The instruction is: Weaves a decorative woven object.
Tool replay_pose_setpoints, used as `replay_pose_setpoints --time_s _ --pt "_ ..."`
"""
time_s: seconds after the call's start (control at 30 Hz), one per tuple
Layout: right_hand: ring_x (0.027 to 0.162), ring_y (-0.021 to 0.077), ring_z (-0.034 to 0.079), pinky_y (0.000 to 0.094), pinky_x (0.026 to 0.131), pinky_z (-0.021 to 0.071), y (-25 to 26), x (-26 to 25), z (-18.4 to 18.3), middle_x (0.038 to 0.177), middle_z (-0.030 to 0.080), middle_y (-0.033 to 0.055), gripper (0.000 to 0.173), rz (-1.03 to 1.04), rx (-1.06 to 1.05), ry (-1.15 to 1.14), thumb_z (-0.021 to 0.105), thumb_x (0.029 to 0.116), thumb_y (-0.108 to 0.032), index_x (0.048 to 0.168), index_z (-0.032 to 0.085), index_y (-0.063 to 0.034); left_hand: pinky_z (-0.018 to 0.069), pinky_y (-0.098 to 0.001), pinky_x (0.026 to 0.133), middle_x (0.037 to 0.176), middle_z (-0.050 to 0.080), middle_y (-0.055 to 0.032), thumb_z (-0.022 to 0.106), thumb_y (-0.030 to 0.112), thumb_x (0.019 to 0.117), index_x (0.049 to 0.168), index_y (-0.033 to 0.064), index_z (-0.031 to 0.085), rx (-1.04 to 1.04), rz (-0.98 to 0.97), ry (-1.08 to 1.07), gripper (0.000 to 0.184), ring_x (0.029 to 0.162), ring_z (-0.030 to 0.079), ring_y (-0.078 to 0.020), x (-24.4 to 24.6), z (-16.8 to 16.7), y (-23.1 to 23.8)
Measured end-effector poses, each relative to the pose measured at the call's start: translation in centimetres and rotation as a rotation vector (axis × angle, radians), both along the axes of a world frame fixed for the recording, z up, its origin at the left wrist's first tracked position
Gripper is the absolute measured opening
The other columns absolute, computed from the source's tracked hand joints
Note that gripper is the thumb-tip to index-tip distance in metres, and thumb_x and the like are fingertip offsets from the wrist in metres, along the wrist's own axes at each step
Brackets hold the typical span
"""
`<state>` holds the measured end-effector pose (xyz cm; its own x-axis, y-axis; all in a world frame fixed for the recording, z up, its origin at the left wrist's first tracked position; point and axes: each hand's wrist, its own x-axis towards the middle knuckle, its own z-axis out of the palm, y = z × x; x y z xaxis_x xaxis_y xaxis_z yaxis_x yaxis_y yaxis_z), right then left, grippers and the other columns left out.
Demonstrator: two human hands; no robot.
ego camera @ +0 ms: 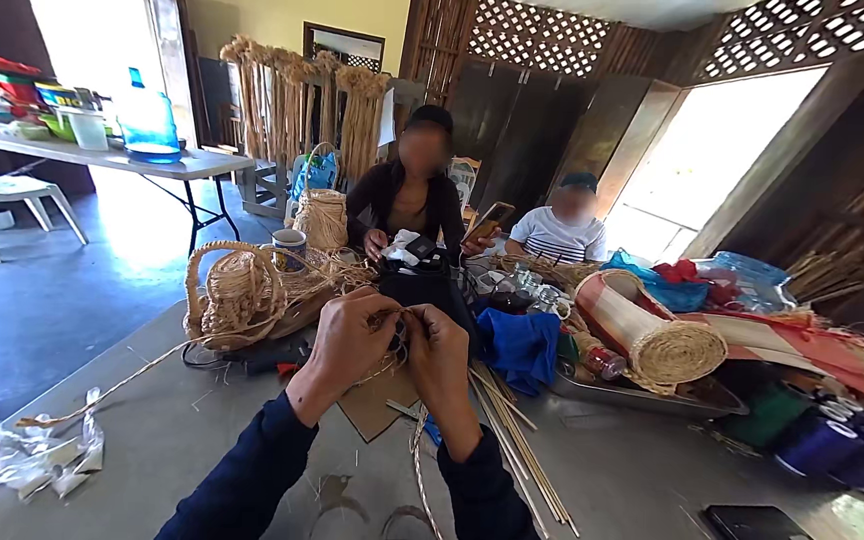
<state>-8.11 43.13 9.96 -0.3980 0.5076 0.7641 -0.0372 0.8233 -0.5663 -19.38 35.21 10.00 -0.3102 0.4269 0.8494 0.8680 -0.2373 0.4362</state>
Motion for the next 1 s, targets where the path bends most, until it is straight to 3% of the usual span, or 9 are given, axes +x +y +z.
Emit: replay_pose_setpoints --time_s 0.13,0.2,0.3,0.5,0.7,0.87,0.93,1.0 --pt "0.068 0.0044 0.064 0.0192 0.067 0.0531 0.0 -0.1 0.0 0.080 0.071 0.0066 0.015 0.016 -0.023 0.007 0.061 0.0969 -0.006 0.096 0.074 0.0015 0.0581 -0.0252 0.076 0.090 0.074 -0.0057 0.067 0.010 0.0927 0.094 0.0058 0.078 -0.091 0.001 -0.068 0.012 0.081 0.070 -0.0081 0.1 0.6 -0.6" --pt "0.069 0.0032 0.063 0.0188 0.068 0.0532 0.1 0.3 0.4 0.082 0.071 0.0057 0.017 0.045 -0.087 -0.025 0.063 0.0969 -0.006 0.107 0.073 0.0031 0.0587 -0.0280 0.077 0.091 0.074 -0.0067 0.068 0.009 0.0931 0.094 0.0045 0.078 -0.130 0.018 -0.120 0.011 0.081 0.071 -0.0097 -0.1 1.0 -1.0" --pt "0.057 0.0032 0.055 0.0193 0.055 0.0477 0.7 0.7 0.9 0.072 0.062 0.0009 0.027 0.102 -0.208 -0.072 0.063 0.0962 -0.005 0.121 0.066 0.0044 0.0563 -0.0255 0.073 0.088 0.074 -0.0060 0.070 0.008 0.0932 0.095 0.0035 0.077 -0.165 0.026 -0.201 0.008 0.076 0.067 -0.0065 -0.9 1.7 -1.5" --pt "0.056 0.0015 0.061 0.0166 0.052 0.0521 1.3 1.6 1.6 0.075 0.069 0.0008 0.015 0.218 -0.354 -0.052 0.064 0.0968 -0.002 0.110 0.069 0.0034 0.0596 -0.0294 0.073 0.089 0.074 -0.0038 0.070 0.006 0.0946 0.099 0.0044 0.076 -0.129 0.031 -0.279 0.007 0.074 0.069 -0.0081 -3.5 3.0 -3.5" --pt "0.064 -0.0001 0.065 0.0155 0.062 0.0548 2.4 2.0 1.5 0.079 0.073 0.0021 0.014 0.035 -0.114 -0.017 0.062 0.0982 -0.006 0.100 0.074 0.0010 0.0584 -0.0186 0.070 0.086 0.074 0.0044 0.068 -0.001 0.0934 0.102 0.0027 0.074 0.114 -0.093 -0.368 0.011 0.072 0.067 0.0005 -6.3 4.1 -7.2" --pt "0.073 0.0041 0.070 0.0189 0.072 0.0580 3.7 2.0 0.7 0.082 0.075 0.0063 0.015 -0.031 0.019 0.022 0.064 0.0973 -0.008 0.098 0.076 0.0017 0.0584 -0.0170 0.068 0.084 0.073 0.0118 0.058 0.000 0.0965 0.097 0.0134 0.074 0.305 -0.207 -0.514 0.021 0.071 0.067 0.0023 -7.0 4.9 -9.8" --pt "0.079 0.0110 0.072 0.0253 0.077 0.0583 4.0 2.1 0.7 0.087 0.076 0.0088 0.016 -0.091 0.105 -0.004 0.067 0.0961 -0.011 0.098 0.079 -0.0010 0.0590 -0.0179 0.067 0.086 0.074 0.0102 0.058 0.001 0.0979 0.098 0.0139 0.075 0.338 -0.239 -0.529 0.021 0.072 0.068 0.0007 -7.4 4.7 -10.2" --pt "0.086 0.0231 0.071 0.0381 0.080 0.0565 3.8 2.3 0.9 0.091 0.075 0.0126 0.016 -0.174 0.159 -0.092 0.069 0.0951 -0.015 0.097 0.080 -0.0035 0.0595 -0.0182 0.068 0.088 0.075 0.0094 0.058 0.002 0.0985 0.098 0.0144 0.075 0.355 -0.245 -0.553 0.021 0.074 0.069 -0.0001 -7.4 4.7 -10.2"
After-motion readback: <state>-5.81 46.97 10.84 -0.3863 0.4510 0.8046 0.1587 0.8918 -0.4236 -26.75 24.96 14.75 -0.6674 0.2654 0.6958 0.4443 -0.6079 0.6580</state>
